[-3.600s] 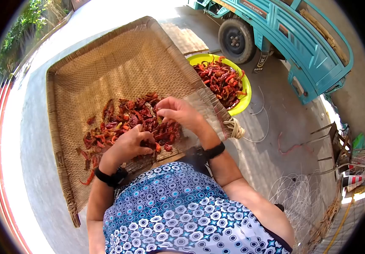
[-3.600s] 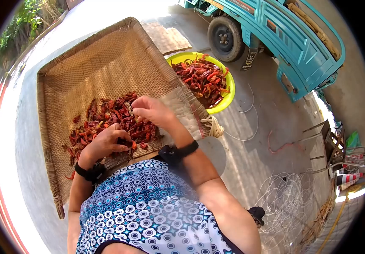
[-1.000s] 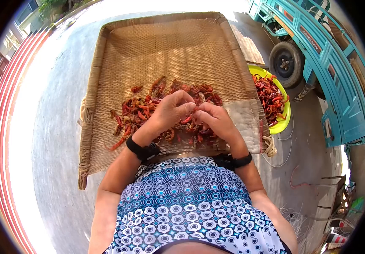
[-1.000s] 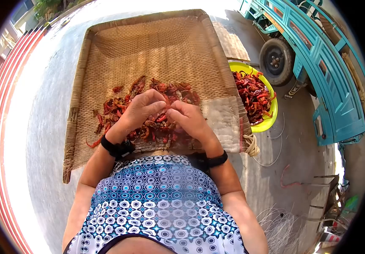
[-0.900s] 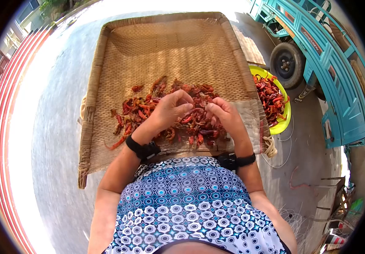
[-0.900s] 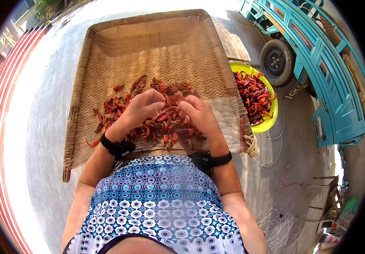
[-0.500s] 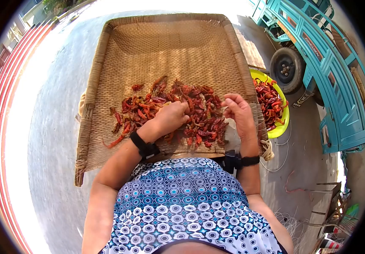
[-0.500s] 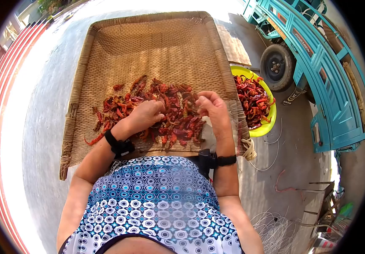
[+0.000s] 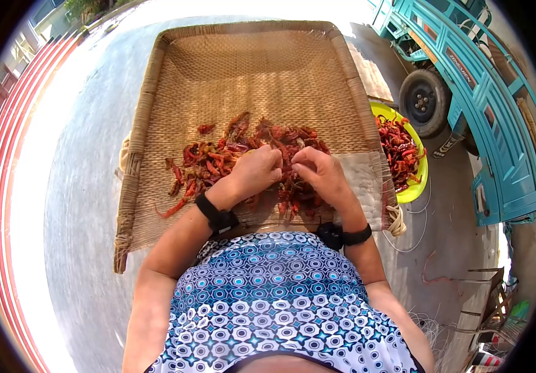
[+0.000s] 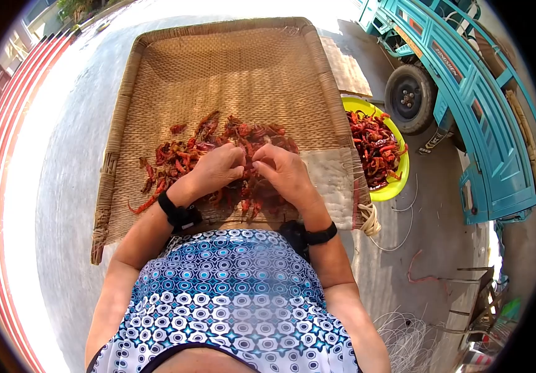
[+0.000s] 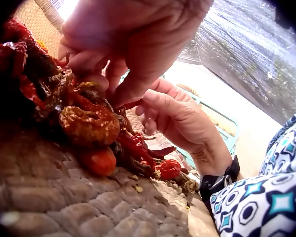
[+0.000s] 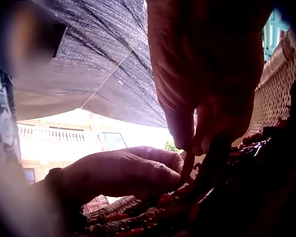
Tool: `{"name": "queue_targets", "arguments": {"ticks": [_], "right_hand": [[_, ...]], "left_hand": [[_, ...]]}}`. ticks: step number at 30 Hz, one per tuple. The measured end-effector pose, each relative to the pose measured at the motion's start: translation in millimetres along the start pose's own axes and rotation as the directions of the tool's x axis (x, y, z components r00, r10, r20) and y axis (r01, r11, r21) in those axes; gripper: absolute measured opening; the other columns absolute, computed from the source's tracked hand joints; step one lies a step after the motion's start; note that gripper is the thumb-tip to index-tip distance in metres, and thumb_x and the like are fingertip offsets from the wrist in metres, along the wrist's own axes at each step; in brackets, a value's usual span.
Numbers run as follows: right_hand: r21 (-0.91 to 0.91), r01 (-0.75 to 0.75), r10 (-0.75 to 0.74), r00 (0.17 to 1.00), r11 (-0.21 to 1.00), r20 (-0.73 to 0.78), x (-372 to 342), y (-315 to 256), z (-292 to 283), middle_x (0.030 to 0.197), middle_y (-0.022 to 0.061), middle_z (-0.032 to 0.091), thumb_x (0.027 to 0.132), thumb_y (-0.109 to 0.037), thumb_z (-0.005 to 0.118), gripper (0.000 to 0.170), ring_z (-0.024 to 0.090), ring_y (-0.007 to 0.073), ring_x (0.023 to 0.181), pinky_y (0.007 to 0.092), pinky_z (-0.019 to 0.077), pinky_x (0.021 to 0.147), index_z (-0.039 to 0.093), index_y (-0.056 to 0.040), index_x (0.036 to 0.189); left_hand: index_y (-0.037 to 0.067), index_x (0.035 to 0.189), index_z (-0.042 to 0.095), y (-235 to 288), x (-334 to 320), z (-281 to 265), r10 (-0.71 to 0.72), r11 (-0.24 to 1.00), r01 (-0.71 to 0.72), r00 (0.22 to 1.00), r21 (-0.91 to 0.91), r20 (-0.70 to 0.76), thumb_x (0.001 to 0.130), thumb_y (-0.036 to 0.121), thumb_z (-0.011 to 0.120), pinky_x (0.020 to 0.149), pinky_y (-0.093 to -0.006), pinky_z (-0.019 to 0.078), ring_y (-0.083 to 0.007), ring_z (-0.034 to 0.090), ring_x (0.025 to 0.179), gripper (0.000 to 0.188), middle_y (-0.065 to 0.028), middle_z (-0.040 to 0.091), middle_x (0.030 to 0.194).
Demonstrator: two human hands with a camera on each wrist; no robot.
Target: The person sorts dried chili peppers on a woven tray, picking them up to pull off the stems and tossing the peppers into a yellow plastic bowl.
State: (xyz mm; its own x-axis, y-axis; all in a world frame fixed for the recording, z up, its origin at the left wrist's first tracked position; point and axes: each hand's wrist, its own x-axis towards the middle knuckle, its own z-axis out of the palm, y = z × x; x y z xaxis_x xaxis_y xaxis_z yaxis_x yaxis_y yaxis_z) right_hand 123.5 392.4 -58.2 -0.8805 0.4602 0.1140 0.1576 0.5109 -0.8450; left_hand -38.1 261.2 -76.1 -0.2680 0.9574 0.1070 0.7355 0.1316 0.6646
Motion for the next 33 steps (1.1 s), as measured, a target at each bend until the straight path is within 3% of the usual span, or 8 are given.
{"name": "queue_targets", "arguments": {"ticks": [4,10,13,14,16,22,29,33], "right_hand": [[0.017,-0.058,0.058,0.998,0.998,-0.002,1,13,-4,0.080,0.0073,0.068,0.089,-0.016,0.068,0.016,0.062,0.0154,0.069,0.0280,0.0495,0.064,0.065,-0.0052,0.100],[0.480,-0.092,0.278,0.901,0.873,-0.333,2,32,-43,0.088,0.0027,0.069,0.094,-0.016,0.065,0.014,0.060,0.0102,0.062,0.0209,0.0497,0.061,0.063,-0.0050,0.102],[0.850,0.207,0.472,0.756,0.485,-0.453,0,44,-64,0.095,0.0037,0.069,0.094,-0.017,0.066,0.021,0.064,0.0101,0.068,0.0234,0.0535,0.063,0.059,-0.0073,0.112],[0.859,0.168,0.482,0.768,0.484,-0.422,-1,48,-66,0.098,0.0037,0.069,0.095,-0.019,0.065,0.024,0.063,0.0096,0.069,0.0237,0.0538,0.062,0.058,-0.0082,0.115],[0.873,0.089,0.502,0.788,0.480,-0.356,-4,46,-66,0.102,0.0037,0.069,0.095,-0.021,0.065,0.029,0.062,0.0086,0.071,0.0244,0.0543,0.061,0.056,-0.0101,0.120],[0.631,-0.198,0.329,0.940,0.750,-0.095,-7,29,-40,0.094,0.0024,0.068,0.095,-0.018,0.064,0.021,0.062,0.0080,0.073,0.0219,0.0508,0.068,0.061,-0.0054,0.112],[0.293,-0.183,0.143,0.978,0.938,0.151,-3,24,-8,0.099,0.0042,0.065,0.092,-0.014,0.067,0.026,0.062,0.0095,0.086,0.0252,0.0526,0.071,0.060,-0.0026,0.114],[0.251,-0.182,0.154,0.980,0.951,0.124,-3,4,-2,0.094,0.0035,0.066,0.090,-0.012,0.067,0.025,0.063,0.0096,0.083,0.0254,0.0526,0.072,0.062,-0.0026,0.112]], "left_hand": [[0.002,0.091,0.064,-1,1,-6,0.024,0.996,-0.021,0.999,-0.087,0.036,0.084,0.017,0.066,0.077,-0.0426,0.0508,-0.0323,0.064,0.087,0.017,-0.0160,0.066,0.089],[0.000,0.098,0.066,-15,1,-8,-0.104,0.960,0.137,0.984,-0.245,0.142,0.087,0.013,0.068,0.077,-0.0401,0.0520,-0.0281,0.067,0.087,0.017,-0.0158,0.068,0.091],[0.001,0.102,0.066,-15,2,-8,-0.140,0.941,0.202,0.963,-0.272,0.231,0.086,0.020,0.070,0.076,-0.0413,0.0520,-0.0303,0.067,0.086,0.025,-0.0164,0.068,0.090],[0.002,0.103,0.066,-14,2,-8,-0.101,0.974,0.143,0.969,-0.177,0.227,0.085,0.022,0.071,0.077,-0.0418,0.0517,-0.0307,0.066,0.088,0.028,-0.0161,0.067,0.091],[0.003,0.105,0.067,-9,1,-9,-0.026,1.000,0.021,0.973,0.021,0.230,0.083,0.028,0.073,0.079,-0.0426,0.0510,-0.0316,0.065,0.091,0.034,-0.0156,0.066,0.094],[0.007,0.101,0.068,1,-5,-9,-0.039,0.998,0.027,0.979,0.063,0.198,0.086,0.030,0.072,0.085,-0.0419,0.0467,-0.0308,0.059,0.096,0.028,-0.0124,0.058,0.095],[0.005,0.099,0.067,0,-2,-15,-0.052,0.995,0.067,0.982,-0.078,0.182,0.087,0.022,0.071,0.081,-0.0395,0.0478,-0.0289,0.060,0.093,0.021,-0.0122,0.061,0.095],[0.002,0.098,0.065,0,-5,-15,-0.062,0.956,0.093,0.991,-0.280,0.118,0.087,0.015,0.070,0.074,-0.0367,0.0500,-0.0258,0.064,0.085,0.019,-0.0121,0.065,0.089]]}}
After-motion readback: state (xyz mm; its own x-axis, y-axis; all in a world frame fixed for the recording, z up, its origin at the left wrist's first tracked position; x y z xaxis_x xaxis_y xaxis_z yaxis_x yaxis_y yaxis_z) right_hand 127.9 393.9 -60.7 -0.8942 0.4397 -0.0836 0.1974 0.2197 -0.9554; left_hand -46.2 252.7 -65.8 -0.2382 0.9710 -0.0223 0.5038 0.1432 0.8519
